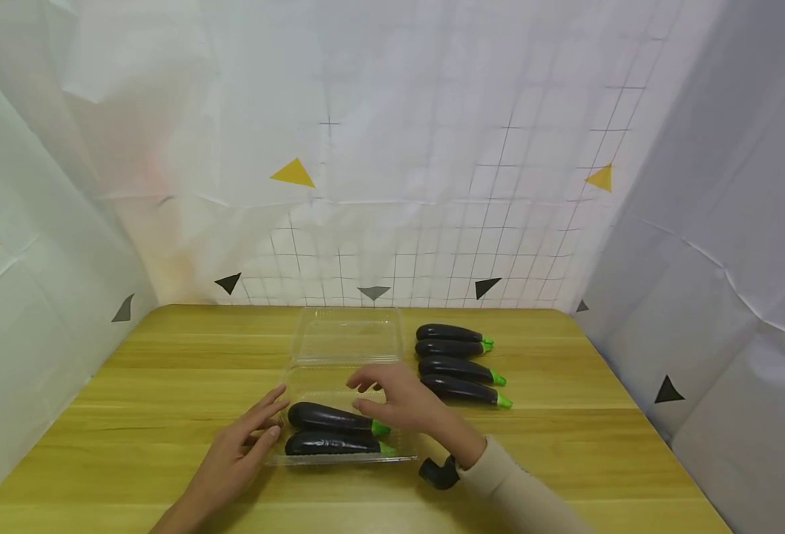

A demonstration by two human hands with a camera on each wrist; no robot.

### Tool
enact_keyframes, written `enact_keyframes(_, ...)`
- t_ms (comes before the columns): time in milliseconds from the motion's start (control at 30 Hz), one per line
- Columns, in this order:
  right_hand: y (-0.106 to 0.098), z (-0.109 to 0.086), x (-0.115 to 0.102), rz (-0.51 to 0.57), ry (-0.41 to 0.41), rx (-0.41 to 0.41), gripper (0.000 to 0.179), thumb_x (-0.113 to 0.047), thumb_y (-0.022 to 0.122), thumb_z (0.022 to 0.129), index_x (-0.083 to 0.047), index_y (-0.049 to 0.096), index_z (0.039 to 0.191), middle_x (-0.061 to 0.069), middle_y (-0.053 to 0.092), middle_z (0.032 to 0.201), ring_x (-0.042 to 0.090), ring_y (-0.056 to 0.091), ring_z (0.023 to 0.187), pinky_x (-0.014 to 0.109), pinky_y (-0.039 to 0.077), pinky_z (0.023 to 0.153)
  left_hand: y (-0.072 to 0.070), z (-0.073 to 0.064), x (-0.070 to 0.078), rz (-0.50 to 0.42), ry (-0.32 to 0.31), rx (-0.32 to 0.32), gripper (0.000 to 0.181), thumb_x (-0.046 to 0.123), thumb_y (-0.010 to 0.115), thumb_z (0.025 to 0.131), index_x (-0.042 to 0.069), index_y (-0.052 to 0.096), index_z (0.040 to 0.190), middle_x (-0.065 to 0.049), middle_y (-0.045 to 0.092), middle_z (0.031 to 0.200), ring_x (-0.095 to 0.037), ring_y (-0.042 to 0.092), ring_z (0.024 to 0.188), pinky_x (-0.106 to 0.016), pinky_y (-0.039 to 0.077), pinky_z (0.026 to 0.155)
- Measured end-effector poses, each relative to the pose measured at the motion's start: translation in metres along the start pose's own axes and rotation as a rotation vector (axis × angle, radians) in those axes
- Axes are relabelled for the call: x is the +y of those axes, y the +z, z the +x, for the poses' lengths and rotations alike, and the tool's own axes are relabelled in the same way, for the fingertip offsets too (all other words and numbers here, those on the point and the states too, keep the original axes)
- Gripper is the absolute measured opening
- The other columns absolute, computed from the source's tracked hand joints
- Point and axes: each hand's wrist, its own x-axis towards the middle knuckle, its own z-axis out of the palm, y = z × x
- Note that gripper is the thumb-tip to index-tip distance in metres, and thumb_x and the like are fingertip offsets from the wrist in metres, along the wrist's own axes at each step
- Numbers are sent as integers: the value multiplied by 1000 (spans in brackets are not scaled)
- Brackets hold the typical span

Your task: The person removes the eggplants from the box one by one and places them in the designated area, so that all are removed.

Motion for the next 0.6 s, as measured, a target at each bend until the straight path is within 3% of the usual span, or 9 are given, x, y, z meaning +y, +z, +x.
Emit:
enact_keyframes(267,10,2,3,-64,1,-30,28,-4,75,94,0,69,121,11,72,117,24,71,100,42,60,85,0,0,1,-5,13,3,41,1,64,102,4,61,143,-15,49,156,-27,72,106,-36,61,84)
enact_keyframes(600,18,1,4,-115,100,-146,39,-6,79,89,-4,67,126,7,71,122,25,69,106,37,57,91,-1,1,3,-8,-1,-1,41,1,64,102,5,61,143,-14,48,156,-27,72,106,-37,61,86)
